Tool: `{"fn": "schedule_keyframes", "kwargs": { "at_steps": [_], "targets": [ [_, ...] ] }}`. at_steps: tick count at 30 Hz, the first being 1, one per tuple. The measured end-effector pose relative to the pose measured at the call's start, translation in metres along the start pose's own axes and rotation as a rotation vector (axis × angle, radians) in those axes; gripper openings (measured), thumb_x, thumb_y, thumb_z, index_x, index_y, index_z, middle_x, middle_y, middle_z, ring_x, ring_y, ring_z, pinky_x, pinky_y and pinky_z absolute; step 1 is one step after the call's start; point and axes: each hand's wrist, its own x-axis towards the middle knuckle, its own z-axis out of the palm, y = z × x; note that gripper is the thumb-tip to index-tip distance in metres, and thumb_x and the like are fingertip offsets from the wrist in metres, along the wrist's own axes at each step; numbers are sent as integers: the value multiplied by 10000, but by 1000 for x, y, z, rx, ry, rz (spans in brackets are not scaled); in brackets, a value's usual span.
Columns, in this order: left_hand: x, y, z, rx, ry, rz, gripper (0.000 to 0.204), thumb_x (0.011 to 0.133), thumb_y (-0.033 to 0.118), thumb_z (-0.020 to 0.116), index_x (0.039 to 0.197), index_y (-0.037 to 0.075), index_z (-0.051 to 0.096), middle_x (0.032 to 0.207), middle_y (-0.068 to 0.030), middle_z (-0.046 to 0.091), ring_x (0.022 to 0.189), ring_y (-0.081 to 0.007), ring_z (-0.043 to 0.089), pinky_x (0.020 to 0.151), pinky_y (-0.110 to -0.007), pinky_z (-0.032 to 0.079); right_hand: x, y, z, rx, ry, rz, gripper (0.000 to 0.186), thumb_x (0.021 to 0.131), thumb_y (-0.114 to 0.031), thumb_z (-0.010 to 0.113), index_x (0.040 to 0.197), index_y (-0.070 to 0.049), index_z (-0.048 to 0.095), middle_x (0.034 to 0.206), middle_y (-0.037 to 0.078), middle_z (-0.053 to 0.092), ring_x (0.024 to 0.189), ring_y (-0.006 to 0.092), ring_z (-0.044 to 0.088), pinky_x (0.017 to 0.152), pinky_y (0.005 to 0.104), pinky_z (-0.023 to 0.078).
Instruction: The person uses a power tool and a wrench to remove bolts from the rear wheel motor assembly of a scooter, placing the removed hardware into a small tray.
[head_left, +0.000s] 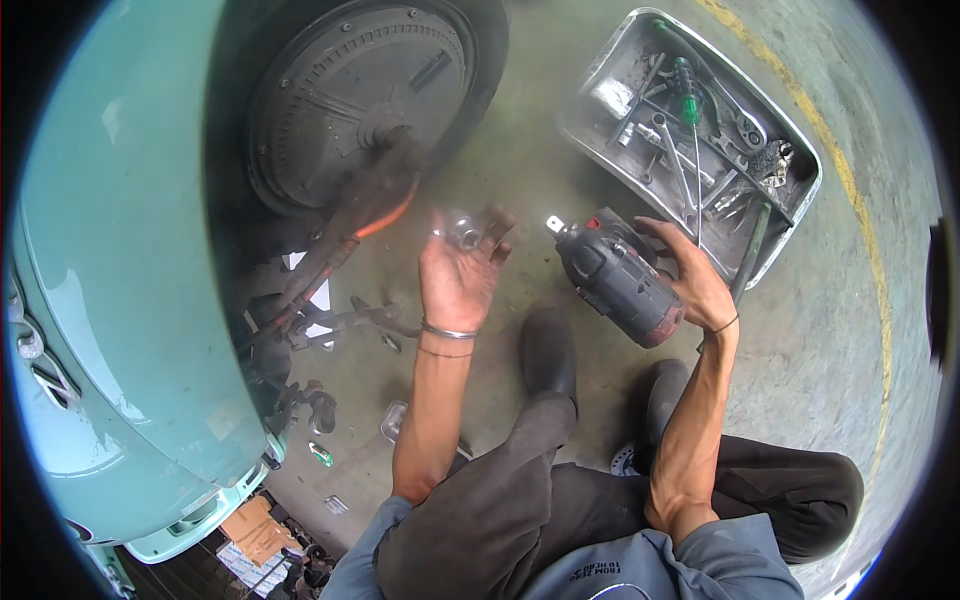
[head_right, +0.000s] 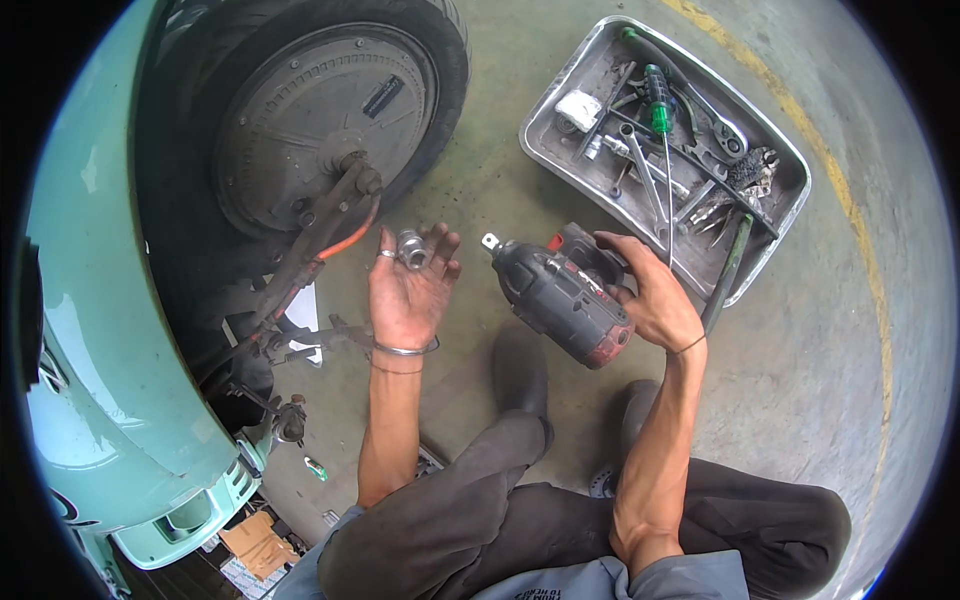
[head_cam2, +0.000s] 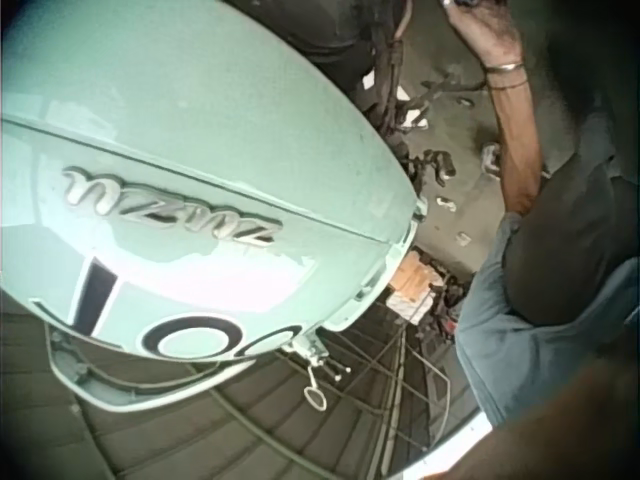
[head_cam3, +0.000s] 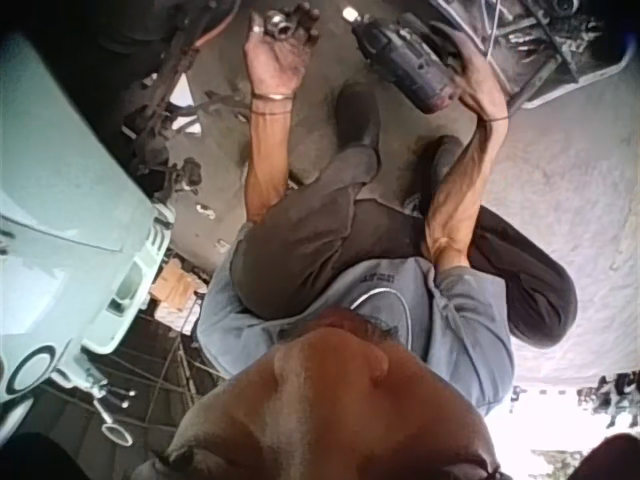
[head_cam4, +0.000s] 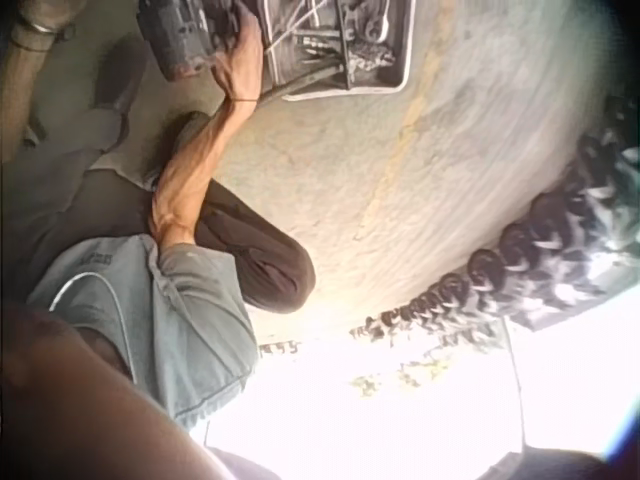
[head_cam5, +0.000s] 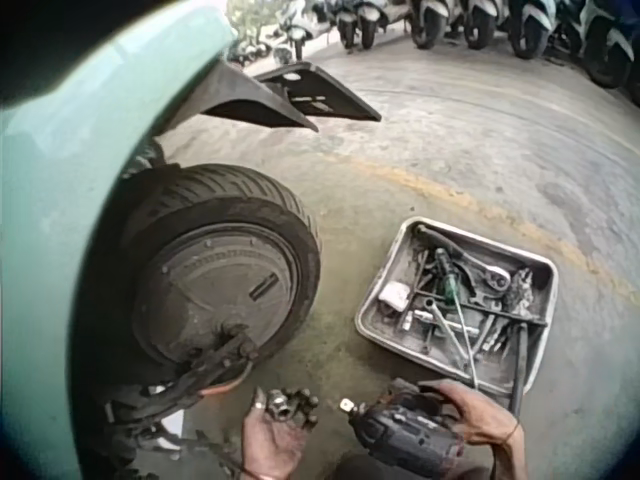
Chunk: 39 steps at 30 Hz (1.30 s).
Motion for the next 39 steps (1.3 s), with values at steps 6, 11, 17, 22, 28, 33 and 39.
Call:
{"fn": "schedule_keyframes", "kwargs": {
  "at_steps": [6, 11, 17, 22, 28, 33, 39],
  "targets": [
    [-1, -6, 22, 10, -68, -22, 419, 1018, 426, 401, 905, 45, 531, 1200, -204, 564, 1203, -313, 513, 972, -419, 422, 2, -3, 47, -147, 160, -484, 680, 694, -242, 740, 1304, -36, 519, 1268, 140, 579, 1208, 348, 527, 1068, 444, 360],
    [-13, -10, 41, -28, -134, -25, 403, 1015, 408, 416, 935, 29, 527, 1191, -227, 558, 1193, -347, 512, 1026, -469, 408, 16, 49, 80, 128, 118, -433, 648, 689, -289, 764, 1237, -5, 568, 1202, 147, 620, 1143, 341, 555, 1028, 440, 368],
    [-21, -7, 10, -5, -87, -33, 425, 998, 455, 443, 960, 40, 525, 1119, -170, 609, 1046, -270, 608, 900, -381, 518, -13, 4, 112, 340, 203, -411, 469, 671, -211, 740, 1052, 46, 650, 1010, 177, 688, 778, 334, 665, 719, 351, 528],
    [-34, -1, 31, 20, -29, -6, 424, 995, 471, 442, 1019, 54, 514, 1123, -120, 607, 1046, -234, 604, 906, -379, 505, -29, 1, 153, 107, 333, -470, 391, 652, -221, 741, 998, -48, 684, 994, 124, 690, 892, 305, 637, 847, 396, 470],
    [-38, 4, 30, -23, 21, 72, 408, 1000, 448, 444, 1054, 49, 510, 1084, -124, 603, 1036, -248, 600, 910, -408, 495, -26, -6, 172, -13, 274, -423, 316, 601, -189, 717, 916, -171, 692, 917, 38, 682, 873, 273, 612, 819, 417, 427],
    [-34, 8, 28, 115, 17, 210, 409, 997, 449, 452, 1068, 47, 476, 974, -151, 614, 932, -297, 645, 812, -446, 535, -27, -3, 175, -67, 286, -504, 302, 597, -167, 706, 896, -133, 679, 874, 52, 674, 811, 277, 616, 740, 404, 444],
    [-34, 27, 28, 475, 193, 155, 448, 987, 484, 452, 1074, 45, 447, 855, -152, 621, 809, -346, 681, 671, -473, 576, -13, -66, 151, 303, 254, -394, 290, 627, -154, 709, 862, -13, 614, 788, 135, 624, 663, 331, 591, 621, 379, 469]
  ]
}}
